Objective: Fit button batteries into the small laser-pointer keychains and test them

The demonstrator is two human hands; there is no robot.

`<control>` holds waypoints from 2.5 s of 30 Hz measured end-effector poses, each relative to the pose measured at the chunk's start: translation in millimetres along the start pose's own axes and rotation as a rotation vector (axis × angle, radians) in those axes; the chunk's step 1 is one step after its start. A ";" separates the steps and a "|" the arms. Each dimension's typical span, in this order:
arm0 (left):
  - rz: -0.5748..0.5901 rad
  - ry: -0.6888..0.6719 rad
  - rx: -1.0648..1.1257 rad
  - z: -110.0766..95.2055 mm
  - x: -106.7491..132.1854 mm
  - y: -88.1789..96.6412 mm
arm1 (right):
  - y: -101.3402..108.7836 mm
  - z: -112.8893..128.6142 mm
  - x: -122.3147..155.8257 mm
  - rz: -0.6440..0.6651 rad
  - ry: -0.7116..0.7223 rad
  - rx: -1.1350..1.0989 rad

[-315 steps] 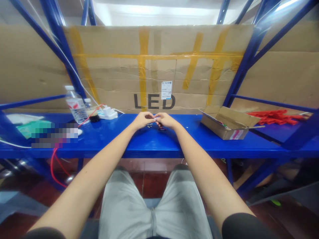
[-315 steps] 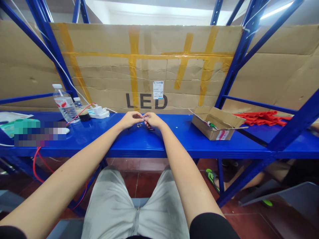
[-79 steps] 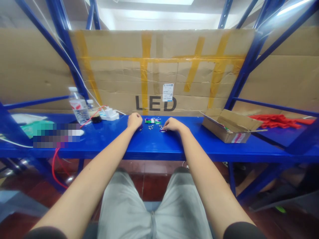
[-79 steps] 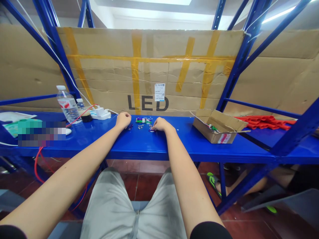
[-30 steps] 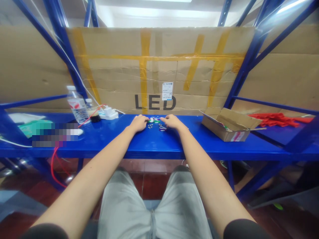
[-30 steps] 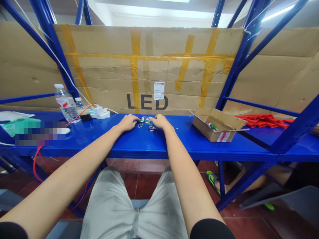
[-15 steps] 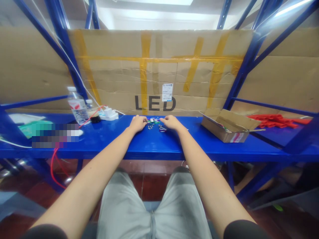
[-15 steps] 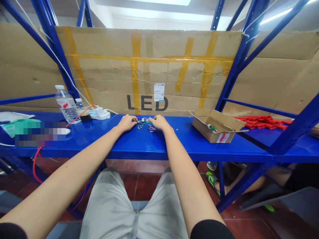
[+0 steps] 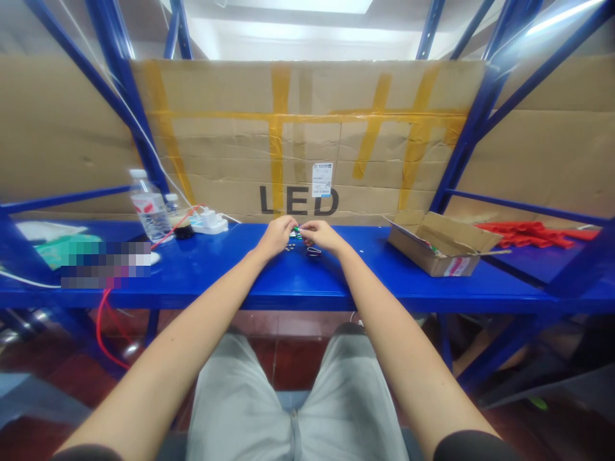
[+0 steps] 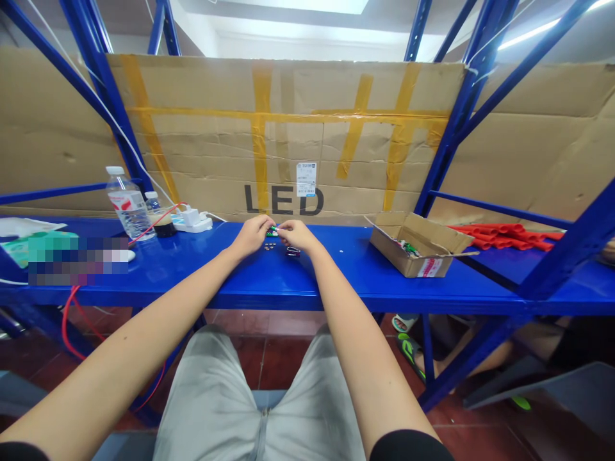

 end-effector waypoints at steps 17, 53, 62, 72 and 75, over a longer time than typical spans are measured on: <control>0.092 -0.056 0.013 5.0 5.2 -2.2 | 2.5 1.5 -0.2 -0.144 0.215 0.240; -0.109 0.213 0.245 43.2 6.3 -5.7 | 10.7 0.5 -3.2 -0.306 0.212 0.154; 0.242 0.172 -0.281 48.5 18.4 -13.3 | 8.5 2.1 -1.0 -0.282 0.197 0.194; 0.460 0.028 -0.452 41.9 17.1 -17.0 | 7.6 3.6 -1.0 -0.299 0.222 0.263; 0.472 0.010 -0.442 41.4 15.5 -17.9 | 7.2 4.0 -1.0 -0.300 0.229 0.278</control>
Point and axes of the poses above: each hand's wrist, its own x-axis away from the middle knuckle, its own y-axis out of the back of the hand, z = x × y, the point moved 4 cm from there along -x, towards the middle knuckle, and after that the axes turned 15 degrees about -y, right-handed, at the moved point
